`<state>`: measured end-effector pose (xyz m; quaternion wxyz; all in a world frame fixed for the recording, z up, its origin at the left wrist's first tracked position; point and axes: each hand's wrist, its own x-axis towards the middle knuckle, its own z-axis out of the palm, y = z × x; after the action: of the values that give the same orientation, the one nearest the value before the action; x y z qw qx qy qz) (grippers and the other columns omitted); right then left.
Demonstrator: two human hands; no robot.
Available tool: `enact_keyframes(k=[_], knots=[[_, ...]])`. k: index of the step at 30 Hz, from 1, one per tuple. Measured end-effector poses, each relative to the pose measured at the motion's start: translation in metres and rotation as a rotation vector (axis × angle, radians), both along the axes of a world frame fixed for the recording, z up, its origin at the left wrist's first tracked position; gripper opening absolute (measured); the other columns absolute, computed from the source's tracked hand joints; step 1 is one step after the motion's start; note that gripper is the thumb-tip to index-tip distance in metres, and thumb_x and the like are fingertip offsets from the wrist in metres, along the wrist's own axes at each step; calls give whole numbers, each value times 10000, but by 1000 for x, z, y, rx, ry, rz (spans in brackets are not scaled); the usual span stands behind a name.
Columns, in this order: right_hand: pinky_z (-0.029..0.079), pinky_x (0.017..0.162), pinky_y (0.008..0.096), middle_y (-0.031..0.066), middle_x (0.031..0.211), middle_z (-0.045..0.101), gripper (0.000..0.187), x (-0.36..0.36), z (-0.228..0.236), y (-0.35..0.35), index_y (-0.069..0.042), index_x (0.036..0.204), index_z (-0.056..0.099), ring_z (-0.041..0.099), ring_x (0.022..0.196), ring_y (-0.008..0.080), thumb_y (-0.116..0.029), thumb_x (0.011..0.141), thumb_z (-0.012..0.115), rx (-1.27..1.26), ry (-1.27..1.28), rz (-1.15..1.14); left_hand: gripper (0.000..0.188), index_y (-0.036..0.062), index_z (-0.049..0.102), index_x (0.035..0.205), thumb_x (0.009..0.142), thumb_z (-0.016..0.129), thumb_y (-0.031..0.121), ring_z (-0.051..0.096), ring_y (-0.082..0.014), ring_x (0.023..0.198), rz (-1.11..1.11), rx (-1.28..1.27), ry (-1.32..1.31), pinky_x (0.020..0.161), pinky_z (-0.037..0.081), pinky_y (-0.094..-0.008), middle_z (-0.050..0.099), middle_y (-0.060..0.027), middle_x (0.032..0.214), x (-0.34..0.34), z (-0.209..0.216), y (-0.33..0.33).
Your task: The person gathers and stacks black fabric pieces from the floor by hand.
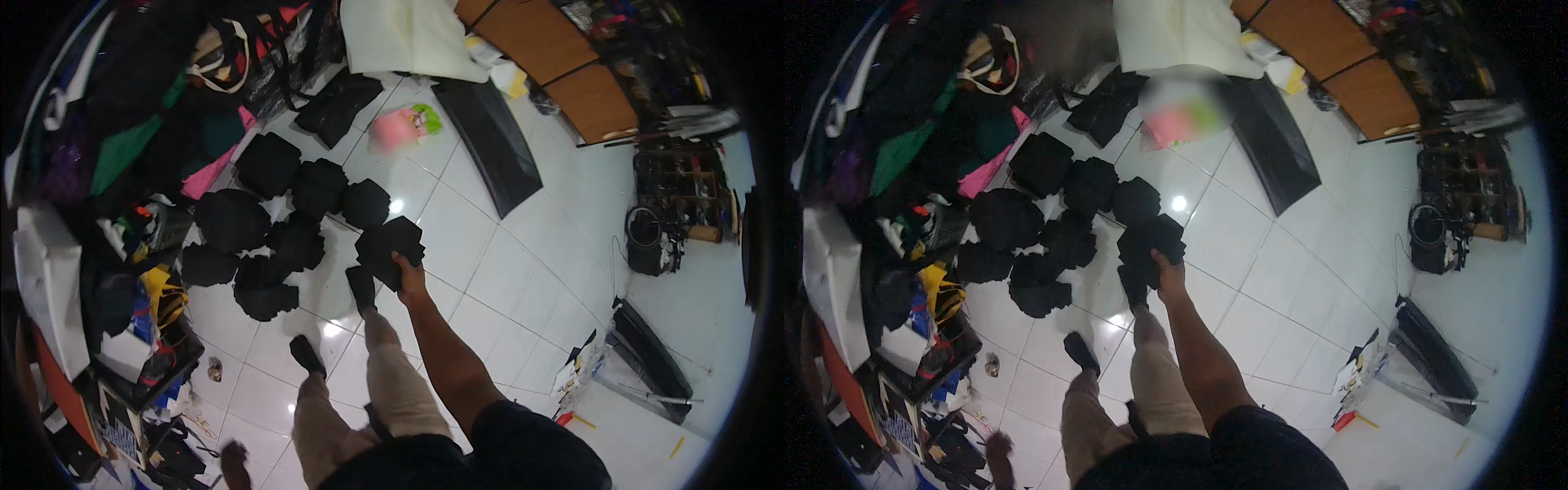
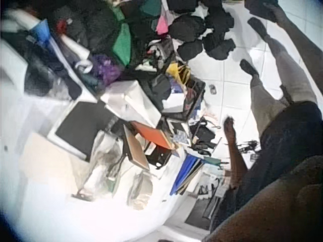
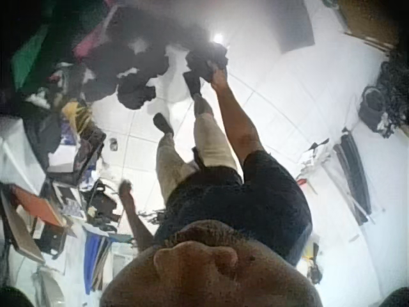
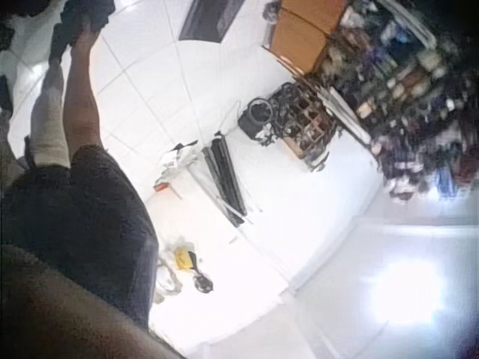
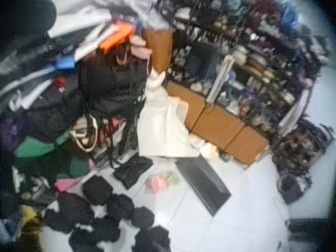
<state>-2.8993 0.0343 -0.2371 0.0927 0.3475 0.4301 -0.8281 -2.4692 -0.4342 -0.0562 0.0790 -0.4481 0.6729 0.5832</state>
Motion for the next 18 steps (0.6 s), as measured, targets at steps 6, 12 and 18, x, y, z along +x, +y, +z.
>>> enact_keyframes(k=[6,12,18], knots=[[468,911,362,82,1128,573,502,-121,-132,-3,-55,1234,490,561,1054,232,-95,781,704,-18,-64,33,414,39,535,1198,888,598,305,602,-180,845,271,285,-676,724,493,-338,623,-77,1003,-4,2,145],[455,923,358,89,1178,554,534,-158,-236,26,-62,1276,458,548,1082,230,-93,797,692,12,-62,80,423,52,519,1232,892,598,292,604,-185,881,393,379,-819,752,494,-326,619,-79,1041,-57,1,188],[435,951,360,99,1223,526,579,-144,-277,22,-42,1291,436,510,1136,229,-160,802,723,142,-79,202,437,66,502,1266,896,597,279,606,-191,918,492,403,-869,781,495,-314,615,-81,1080,-71,5,208]])
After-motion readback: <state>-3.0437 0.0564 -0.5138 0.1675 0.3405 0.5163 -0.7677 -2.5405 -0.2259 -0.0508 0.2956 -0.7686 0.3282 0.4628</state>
